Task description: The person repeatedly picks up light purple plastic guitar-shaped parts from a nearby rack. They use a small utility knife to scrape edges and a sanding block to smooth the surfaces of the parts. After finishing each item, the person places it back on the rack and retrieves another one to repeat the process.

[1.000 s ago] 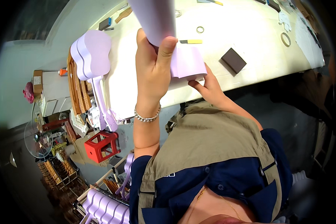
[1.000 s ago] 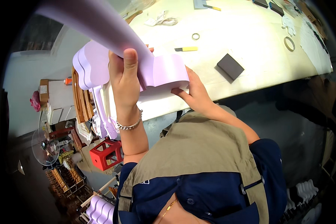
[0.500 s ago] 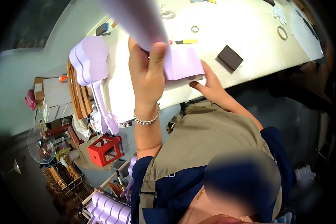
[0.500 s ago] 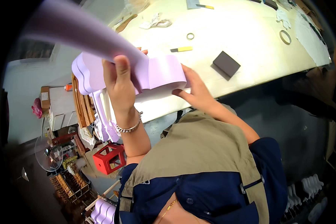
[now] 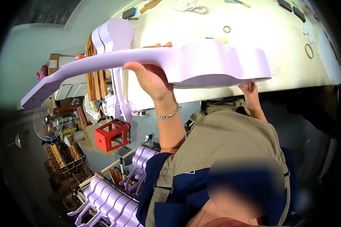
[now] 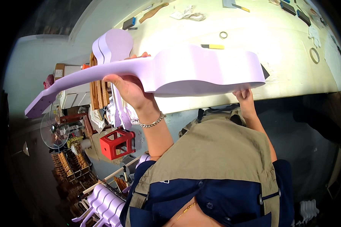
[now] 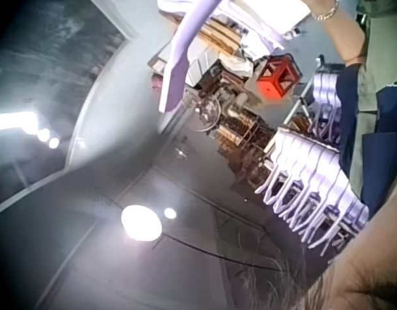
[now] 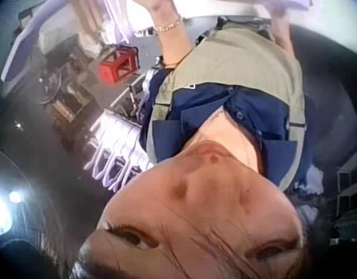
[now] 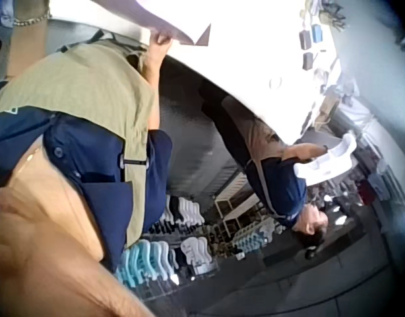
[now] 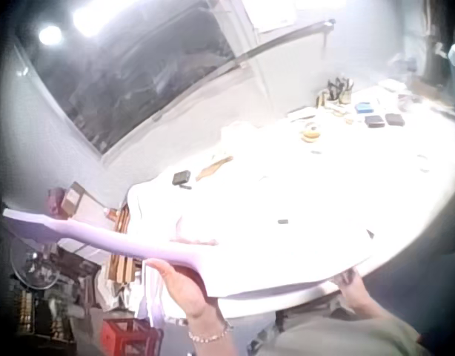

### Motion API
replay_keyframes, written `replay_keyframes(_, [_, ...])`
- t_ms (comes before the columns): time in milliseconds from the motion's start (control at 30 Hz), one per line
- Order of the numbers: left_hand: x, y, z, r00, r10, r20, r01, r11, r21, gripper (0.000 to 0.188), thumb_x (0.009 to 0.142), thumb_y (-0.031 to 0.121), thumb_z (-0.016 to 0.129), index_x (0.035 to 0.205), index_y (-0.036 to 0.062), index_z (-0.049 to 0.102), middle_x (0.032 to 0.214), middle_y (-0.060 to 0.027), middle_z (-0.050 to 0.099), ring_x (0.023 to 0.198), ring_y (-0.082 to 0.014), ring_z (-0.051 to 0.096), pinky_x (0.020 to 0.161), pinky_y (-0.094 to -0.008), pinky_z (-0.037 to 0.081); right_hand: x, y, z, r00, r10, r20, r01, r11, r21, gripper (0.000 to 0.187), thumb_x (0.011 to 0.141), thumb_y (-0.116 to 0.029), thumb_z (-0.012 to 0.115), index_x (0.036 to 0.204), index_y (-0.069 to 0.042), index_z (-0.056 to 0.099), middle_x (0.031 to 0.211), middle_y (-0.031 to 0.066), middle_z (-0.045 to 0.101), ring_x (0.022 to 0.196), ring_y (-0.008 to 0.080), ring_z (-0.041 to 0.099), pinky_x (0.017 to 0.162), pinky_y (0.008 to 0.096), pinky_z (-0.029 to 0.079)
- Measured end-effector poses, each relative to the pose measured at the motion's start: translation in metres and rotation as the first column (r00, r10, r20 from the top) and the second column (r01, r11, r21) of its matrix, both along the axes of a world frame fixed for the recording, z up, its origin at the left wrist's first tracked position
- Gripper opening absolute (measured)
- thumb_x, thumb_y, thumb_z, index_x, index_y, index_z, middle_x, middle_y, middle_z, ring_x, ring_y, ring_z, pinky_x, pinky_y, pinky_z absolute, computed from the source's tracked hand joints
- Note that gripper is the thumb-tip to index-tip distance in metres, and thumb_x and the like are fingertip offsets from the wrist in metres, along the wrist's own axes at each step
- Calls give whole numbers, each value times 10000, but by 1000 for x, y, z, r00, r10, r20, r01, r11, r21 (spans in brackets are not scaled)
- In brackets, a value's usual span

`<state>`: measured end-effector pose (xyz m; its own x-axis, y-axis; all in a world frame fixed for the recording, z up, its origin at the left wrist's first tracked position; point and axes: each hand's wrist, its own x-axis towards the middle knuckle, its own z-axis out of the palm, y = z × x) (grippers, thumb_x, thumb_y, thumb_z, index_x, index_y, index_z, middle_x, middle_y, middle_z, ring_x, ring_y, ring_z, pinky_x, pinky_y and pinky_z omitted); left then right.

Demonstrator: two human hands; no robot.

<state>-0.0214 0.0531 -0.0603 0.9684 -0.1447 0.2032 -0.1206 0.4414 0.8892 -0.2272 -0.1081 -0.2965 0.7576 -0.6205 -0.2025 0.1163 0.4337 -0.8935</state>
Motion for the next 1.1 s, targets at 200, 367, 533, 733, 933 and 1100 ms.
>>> replay_keyframes(200, [2, 13, -10, 1000, 15, 2, -15, 998, -65, 736, 815, 702, 307, 989, 16, 509, 870, -131, 589, 824, -342, 630, 789, -447, 497, 11, 4, 21, 998, 41, 38, -39, 999, -37, 595, 855, -367, 630, 1288, -47, 377, 1043, 12, 462, 941, 130, 446, 885, 341, 405])
replay_keyframes(367, [3, 22, -14, 997, 60, -41, -63, 994, -84, 722, 823, 690, 313, 1066, 28, 469, 872, -133, 589, 828, -342, 628, 778, -449, 499, 11, 3, 27, 991, 135, -16, -136, 986, -96, 545, 889, -381, 572, 1277, -64, 356, 1036, 10, 433, 971, 138, 449, 938, 380, 384])
replay_keyframes(533, [5, 27, -18, 996, 60, -72, -69, 990, -125, 701, 820, 672, 379, 1090, 30, 464, 832, -128, 612, 821, -368, 616, 770, -471, 496, 13, 10, 36, 992, 115, -59, -119, 991, -68, 550, 896, -378, 560, 1283, -46, 354, 1064, 24, 441, 967, 134, 444, 900, 340, 388])
replay_keyframes(733, [8, 25, -18, 984, 115, -133, -125, 990, -62, 722, 814, 673, 387, 1134, 27, 433, 860, -150, 603, 831, -363, 617, 771, -467, 499, 11, 17, 42, 989, 71, -131, -83, 993, -87, 501, 903, -350, 545, 1254, -36, 377, 1060, 24, 443, 965, 126, 444, 901, 334, 395])
replay_keyframes(933, [7, 32, -17, 998, -35, -43, 38, 997, 73, 655, 886, 592, 369, 1170, 4, 421, 908, -121, 589, 905, -289, 596, 813, -392, 484, 0, 20, 9, 986, -37, -161, 15, 990, -138, 299, 809, 40, 567, 1071, -41, 449, 920, -4, 408, 846, 91, 419, 788, 225, 373])
replay_keyframes(1100, [8, 20, -2, 999, 42, 3, -39, 912, 409, 385, 975, 350, 397, 1109, -3, 473, 903, -37, 534, 798, -101, 502, 713, -243, 433, -7, 33, 33, 996, -61, 64, 69, 988, -137, 357, 786, -45, 699, 1074, -21, 488, 885, 0, 514, 833, 122, 475, 774, 251, 398])
